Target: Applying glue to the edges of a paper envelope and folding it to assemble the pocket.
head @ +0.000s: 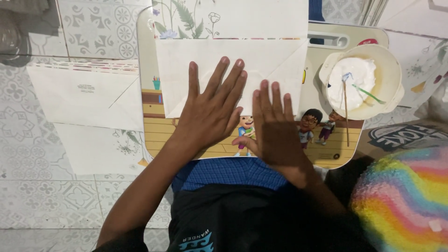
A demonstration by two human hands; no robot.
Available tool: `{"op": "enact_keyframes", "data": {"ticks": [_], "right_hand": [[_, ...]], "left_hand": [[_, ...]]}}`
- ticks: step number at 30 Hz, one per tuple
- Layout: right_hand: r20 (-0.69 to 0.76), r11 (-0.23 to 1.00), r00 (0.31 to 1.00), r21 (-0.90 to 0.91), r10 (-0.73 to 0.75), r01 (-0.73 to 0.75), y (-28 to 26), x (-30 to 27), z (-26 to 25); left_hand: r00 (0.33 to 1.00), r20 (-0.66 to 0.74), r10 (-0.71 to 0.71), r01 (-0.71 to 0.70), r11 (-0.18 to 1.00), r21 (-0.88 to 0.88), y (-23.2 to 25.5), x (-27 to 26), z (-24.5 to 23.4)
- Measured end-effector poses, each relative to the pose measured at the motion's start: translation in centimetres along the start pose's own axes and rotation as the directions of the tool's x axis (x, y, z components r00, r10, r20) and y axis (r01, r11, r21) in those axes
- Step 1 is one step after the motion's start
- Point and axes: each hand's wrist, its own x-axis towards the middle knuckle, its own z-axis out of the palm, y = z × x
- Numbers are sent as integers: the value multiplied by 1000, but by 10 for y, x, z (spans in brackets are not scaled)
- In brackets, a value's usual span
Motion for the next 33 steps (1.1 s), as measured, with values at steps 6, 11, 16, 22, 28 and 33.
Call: {"op": "enact_keyframes", "data": {"ticks": [6,11,16,22,28,33], "right_hand": [[-20,996,999,74,-48,49,-9,8,-5],[-4,999,999,-21,-32,32,2,-4,1],[-35,987,999,-159,-27,21,10,-17,-2],[-41,948,999,-319,-23,9,12,-24,-9],[-35,993,999,-118,-13,9,3,-16,-1],[-35,999,999,-34,-38,37,-3,-14,-2]], "left_hand": [[1000,20,11,-10,1000,-29,-4,1,-5],[999,34,24,-22,999,-34,-7,6,-5],[999,8,45,-44,999,-32,-7,7,-7],[1000,-3,31,-31,999,-19,-7,7,-7],[1000,19,23,-23,1000,-17,-6,7,-6],[999,4,32,-32,999,-36,-7,8,-4]]}}
